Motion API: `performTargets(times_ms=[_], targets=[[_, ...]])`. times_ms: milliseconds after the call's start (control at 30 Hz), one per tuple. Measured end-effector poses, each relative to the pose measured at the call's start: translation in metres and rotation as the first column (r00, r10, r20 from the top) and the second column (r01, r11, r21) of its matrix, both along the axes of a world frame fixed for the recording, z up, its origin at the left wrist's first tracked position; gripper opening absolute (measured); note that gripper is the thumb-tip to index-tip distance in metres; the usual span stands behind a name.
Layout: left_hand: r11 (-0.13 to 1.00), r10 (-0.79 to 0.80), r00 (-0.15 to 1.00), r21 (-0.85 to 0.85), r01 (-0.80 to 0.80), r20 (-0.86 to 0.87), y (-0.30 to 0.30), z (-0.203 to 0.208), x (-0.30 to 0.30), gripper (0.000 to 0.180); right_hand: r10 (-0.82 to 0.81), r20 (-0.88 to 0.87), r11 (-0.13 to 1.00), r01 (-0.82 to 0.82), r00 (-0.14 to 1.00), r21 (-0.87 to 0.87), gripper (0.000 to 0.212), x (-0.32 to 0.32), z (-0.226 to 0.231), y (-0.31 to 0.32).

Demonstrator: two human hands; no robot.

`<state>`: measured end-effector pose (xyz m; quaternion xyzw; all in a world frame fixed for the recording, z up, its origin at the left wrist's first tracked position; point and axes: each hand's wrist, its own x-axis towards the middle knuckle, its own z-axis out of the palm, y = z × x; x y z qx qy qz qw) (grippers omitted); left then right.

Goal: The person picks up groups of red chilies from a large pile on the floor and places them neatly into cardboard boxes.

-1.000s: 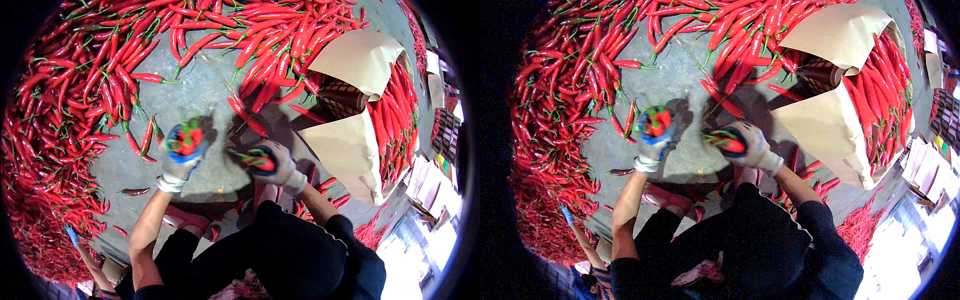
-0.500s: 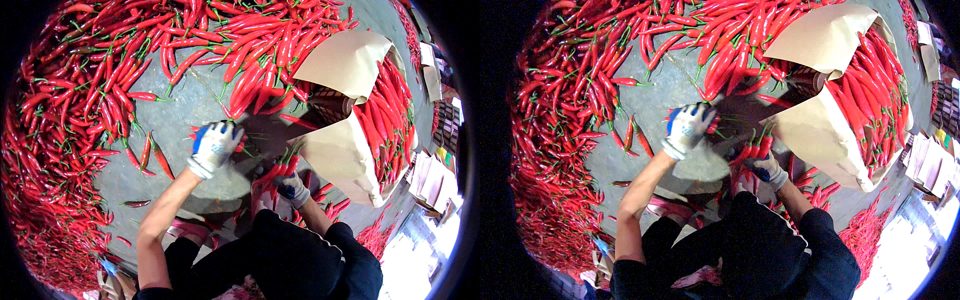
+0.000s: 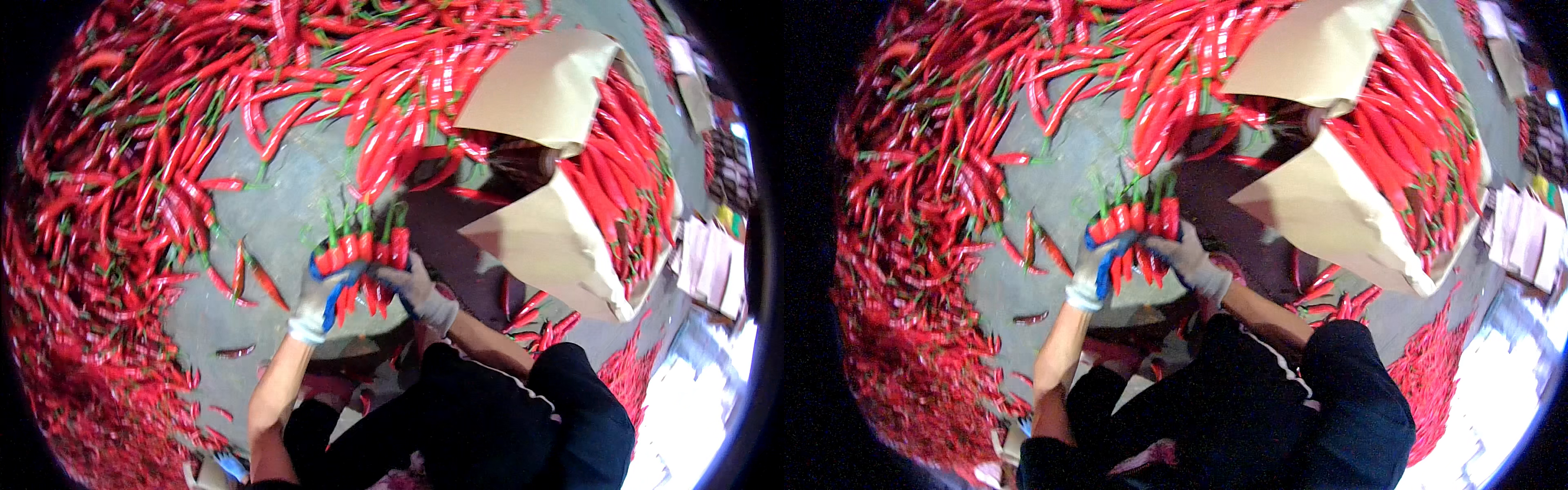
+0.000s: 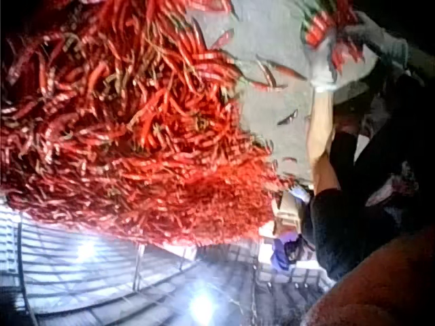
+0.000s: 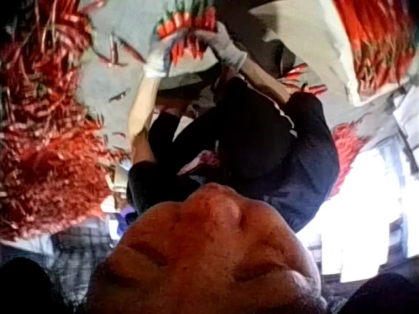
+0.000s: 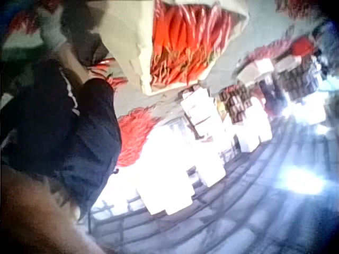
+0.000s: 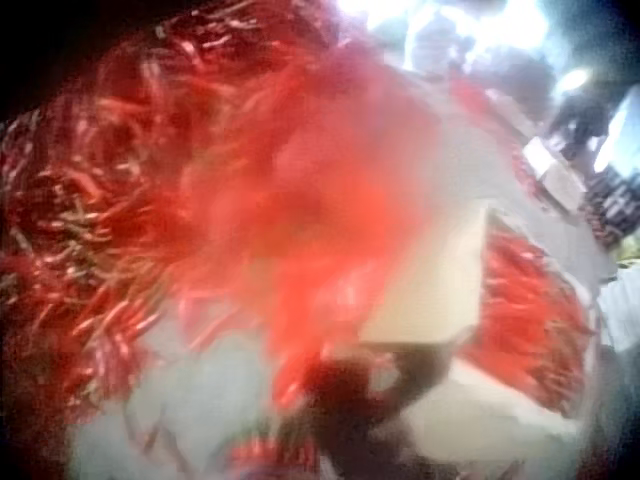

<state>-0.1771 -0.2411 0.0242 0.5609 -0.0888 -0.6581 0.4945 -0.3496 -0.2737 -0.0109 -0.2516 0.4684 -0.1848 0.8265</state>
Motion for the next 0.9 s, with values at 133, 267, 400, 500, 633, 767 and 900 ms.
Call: performTargets(times_ms=[133, 267, 400, 500, 633, 767, 900], targets=[[0.594, -0.059, 0.180, -0.110, 0.797, 0.982, -0.001, -0.005, 0.008, 0.033, -0.004, -0.141, 0.802, -0.081, 0.990, -0.592, 0.074, -0.010, 0.026, -0.002], [0.729, 0.055, 0.644, -0.471, 0.496, 0.763, 0.006, -0.033, 0.017, 0.039, 0.175, -0.110, 0.362, -0.168, 0.978, -0.917, 0.072, -0.007, 0.010, -0.031], [0.823, -0.063, 0.719, -0.371, 0.430, 0.692, 0.001, -0.041, -0.007, 0.027, 0.189, -0.233, 0.423, -0.293, 0.954, -0.857, 0.068, -0.022, -0.026, -0.025], [0.863, -0.415, 0.692, 0.015, 0.505, 0.591, 0.041, -0.087, 0.025, 0.025, 0.178, -0.155, 0.528, -0.227, 0.972, -0.818, 0.067, -0.005, -0.036, -0.024], [0.765, -0.388, 0.397, 0.050, 0.643, 0.832, 0.027, -0.028, 0.019, 0.024, 0.163, -0.249, 0.556, -0.297, 0.955, -0.776, 0.070, 0.002, -0.005, -0.028], [0.859, -0.334, 0.755, -0.147, 0.490, 0.565, 0.015, 0.018, -0.003, 0.025, -0.132, -0.279, 0.391, -0.208, 0.951, -0.897, 0.071, -0.022, 0.082, -0.035], [0.831, -0.357, 0.861, -0.297, 0.470, 0.362, -0.024, 0.071, -0.044, 0.039, -0.193, -0.254, 0.349, -0.176, 0.948, -0.920, 0.075, -0.078, 0.168, -0.063]])
